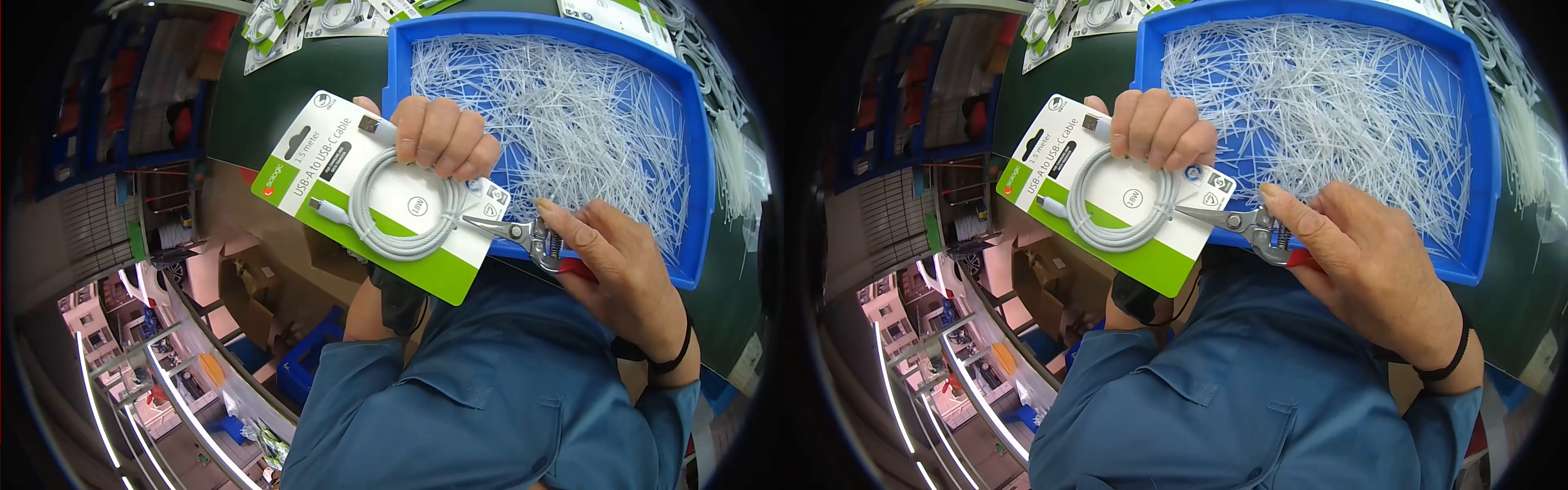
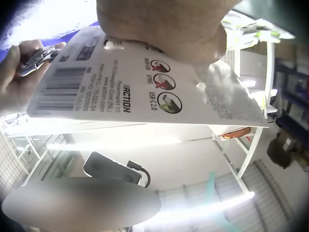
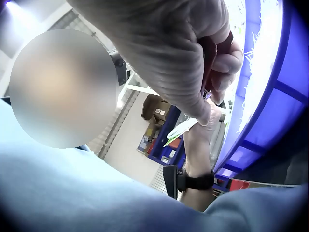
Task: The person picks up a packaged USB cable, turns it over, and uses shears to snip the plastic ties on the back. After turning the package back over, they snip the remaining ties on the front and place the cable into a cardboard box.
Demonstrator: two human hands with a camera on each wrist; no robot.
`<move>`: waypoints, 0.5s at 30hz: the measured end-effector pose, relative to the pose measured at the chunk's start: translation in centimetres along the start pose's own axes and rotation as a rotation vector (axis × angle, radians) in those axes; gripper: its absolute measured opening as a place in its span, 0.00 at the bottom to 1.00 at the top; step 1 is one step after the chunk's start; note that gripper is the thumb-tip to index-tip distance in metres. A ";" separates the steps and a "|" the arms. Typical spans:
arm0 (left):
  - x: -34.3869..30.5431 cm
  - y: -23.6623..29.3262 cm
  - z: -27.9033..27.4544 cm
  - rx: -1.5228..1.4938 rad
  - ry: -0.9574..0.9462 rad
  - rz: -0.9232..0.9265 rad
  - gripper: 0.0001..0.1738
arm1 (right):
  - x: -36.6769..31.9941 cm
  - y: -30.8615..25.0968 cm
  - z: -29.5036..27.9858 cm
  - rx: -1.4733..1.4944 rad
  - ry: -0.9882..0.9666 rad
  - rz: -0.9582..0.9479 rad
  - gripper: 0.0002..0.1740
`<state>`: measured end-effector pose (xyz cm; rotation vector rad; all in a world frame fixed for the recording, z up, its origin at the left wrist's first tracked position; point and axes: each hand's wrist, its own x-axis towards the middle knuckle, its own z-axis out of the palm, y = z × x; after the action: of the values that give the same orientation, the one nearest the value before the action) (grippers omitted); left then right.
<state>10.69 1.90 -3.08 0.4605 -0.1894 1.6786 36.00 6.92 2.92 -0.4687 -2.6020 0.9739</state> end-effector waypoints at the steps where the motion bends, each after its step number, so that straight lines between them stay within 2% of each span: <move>1: 0.0 0.0 0.0 -0.020 0.007 0.021 0.34 | -0.1 0.0 -0.1 0.014 0.006 0.014 0.49; 6: 0.1 -0.3 -0.7 -0.020 -0.003 0.002 0.33 | 0.5 -0.2 0.2 0.169 0.125 0.092 0.42; 10: 0.0 -2.9 -1.1 -0.054 0.052 0.045 0.37 | 1.4 0.0 1.4 0.367 0.177 0.187 0.29; 15: -0.3 -4.6 -2.4 -0.058 0.005 0.026 0.37 | 2.7 0.4 2.2 0.411 0.166 0.157 0.29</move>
<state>14.75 3.32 -6.01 0.4118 -0.2401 1.6957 32.76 7.03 1.54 -0.6183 -2.1663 1.4138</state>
